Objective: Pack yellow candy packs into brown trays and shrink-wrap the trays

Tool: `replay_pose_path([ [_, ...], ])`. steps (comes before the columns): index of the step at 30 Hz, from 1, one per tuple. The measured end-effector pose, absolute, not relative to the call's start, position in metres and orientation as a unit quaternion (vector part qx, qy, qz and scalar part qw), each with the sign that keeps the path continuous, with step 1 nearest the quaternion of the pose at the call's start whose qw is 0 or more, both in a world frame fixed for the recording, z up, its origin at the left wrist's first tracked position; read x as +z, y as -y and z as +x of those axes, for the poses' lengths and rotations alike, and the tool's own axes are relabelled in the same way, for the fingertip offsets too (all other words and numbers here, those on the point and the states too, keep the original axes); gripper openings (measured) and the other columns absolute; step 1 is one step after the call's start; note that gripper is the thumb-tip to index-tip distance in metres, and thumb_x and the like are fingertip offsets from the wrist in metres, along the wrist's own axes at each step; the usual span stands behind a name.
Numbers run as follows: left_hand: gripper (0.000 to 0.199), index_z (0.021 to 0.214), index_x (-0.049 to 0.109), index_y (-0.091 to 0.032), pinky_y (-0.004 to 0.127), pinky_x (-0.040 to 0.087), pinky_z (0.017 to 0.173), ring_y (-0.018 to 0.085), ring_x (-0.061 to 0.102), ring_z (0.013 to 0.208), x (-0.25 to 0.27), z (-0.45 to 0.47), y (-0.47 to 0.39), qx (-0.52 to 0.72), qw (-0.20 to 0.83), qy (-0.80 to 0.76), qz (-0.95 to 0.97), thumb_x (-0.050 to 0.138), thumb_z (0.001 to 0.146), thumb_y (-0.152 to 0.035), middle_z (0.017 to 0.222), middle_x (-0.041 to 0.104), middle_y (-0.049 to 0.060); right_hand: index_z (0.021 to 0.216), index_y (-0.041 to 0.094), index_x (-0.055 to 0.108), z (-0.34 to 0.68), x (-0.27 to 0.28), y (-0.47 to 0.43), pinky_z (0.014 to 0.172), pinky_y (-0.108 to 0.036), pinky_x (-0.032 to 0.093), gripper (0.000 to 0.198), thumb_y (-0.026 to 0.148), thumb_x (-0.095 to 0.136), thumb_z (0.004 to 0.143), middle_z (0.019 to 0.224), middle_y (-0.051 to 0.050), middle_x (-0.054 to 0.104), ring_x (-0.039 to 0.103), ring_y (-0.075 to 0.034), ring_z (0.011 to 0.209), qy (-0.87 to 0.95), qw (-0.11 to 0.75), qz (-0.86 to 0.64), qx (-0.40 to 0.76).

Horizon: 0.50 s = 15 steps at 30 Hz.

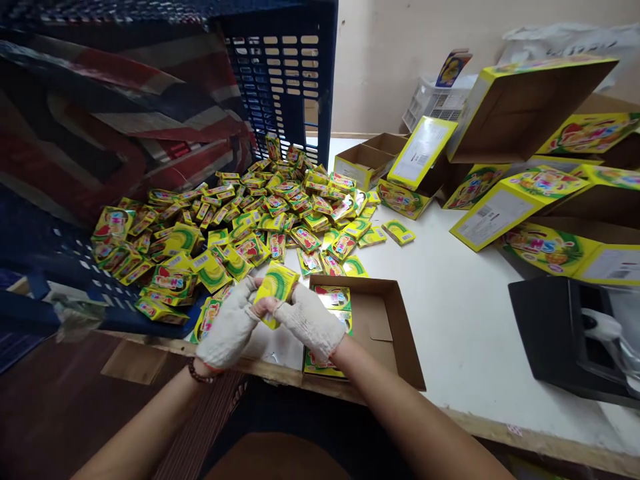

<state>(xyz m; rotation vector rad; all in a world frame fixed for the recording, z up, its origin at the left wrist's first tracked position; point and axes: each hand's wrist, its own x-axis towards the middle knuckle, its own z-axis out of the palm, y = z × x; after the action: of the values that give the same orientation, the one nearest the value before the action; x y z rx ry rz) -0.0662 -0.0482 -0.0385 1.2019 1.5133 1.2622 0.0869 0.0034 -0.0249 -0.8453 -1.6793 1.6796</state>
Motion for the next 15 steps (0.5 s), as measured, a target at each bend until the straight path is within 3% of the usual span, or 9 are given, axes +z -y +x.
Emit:
replay_pose_path([
  [3,0.037,0.105,0.055,-0.018,0.038,0.051,0.081,0.023,0.064,0.091,-0.05,-0.066,0.056,0.409,0.241,-0.708,0.523,0.044,0.09,-0.05,0.098,0.066,0.01,0.11,0.021,0.056,0.082,-0.021,-0.005,0.085,-0.037,0.057,0.03,0.041,0.052,0.087,0.109,-0.006,0.067,0.065,-0.02,0.096,0.578,0.344,-0.324,0.665],
  [6,0.035,0.106,0.06,-0.015,0.048,0.045,0.087,0.033,0.06,0.101,-0.064,-0.08,0.064,0.138,0.061,-0.784,0.602,0.056,0.082,-0.04,0.106,0.063,0.015,0.106,0.021,0.049,0.092,-0.02,-0.013,0.06,-0.034,0.059,0.03,0.04,0.054,0.085,0.102,-0.007,0.065,0.067,-0.019,0.076,0.565,0.314,-0.373,0.665],
  [8,0.04,0.111,0.061,-0.013,0.051,0.043,0.088,0.036,0.058,0.104,-0.07,-0.089,0.066,0.015,0.012,-0.781,0.624,0.061,0.076,-0.032,0.111,0.061,0.018,0.101,0.02,0.048,0.1,-0.018,-0.02,0.051,-0.031,0.056,0.026,0.038,0.055,0.084,0.092,-0.006,0.065,0.065,-0.018,0.066,0.596,0.275,-0.403,0.637],
  [11,0.042,0.117,0.061,-0.013,0.05,0.043,0.091,0.034,0.058,0.104,-0.073,-0.096,0.064,0.064,0.063,-0.787,0.611,0.055,0.08,-0.033,0.111,0.064,0.017,0.101,0.019,0.053,0.105,-0.016,-0.026,0.058,-0.032,0.057,0.022,0.035,0.052,0.087,0.087,-0.005,0.065,0.064,-0.019,0.07,0.677,0.288,-0.419,0.532],
  [15,0.045,0.121,0.06,-0.019,0.042,0.047,0.094,0.027,0.06,0.106,-0.068,-0.095,0.057,0.382,0.371,-0.689,0.491,0.045,0.087,-0.043,0.108,0.068,0.011,0.11,0.022,0.059,0.097,-0.019,-0.029,0.085,-0.038,0.054,0.023,0.023,0.05,0.09,0.1,-0.008,0.066,0.063,-0.019,0.09,0.826,0.379,-0.293,0.298],
])
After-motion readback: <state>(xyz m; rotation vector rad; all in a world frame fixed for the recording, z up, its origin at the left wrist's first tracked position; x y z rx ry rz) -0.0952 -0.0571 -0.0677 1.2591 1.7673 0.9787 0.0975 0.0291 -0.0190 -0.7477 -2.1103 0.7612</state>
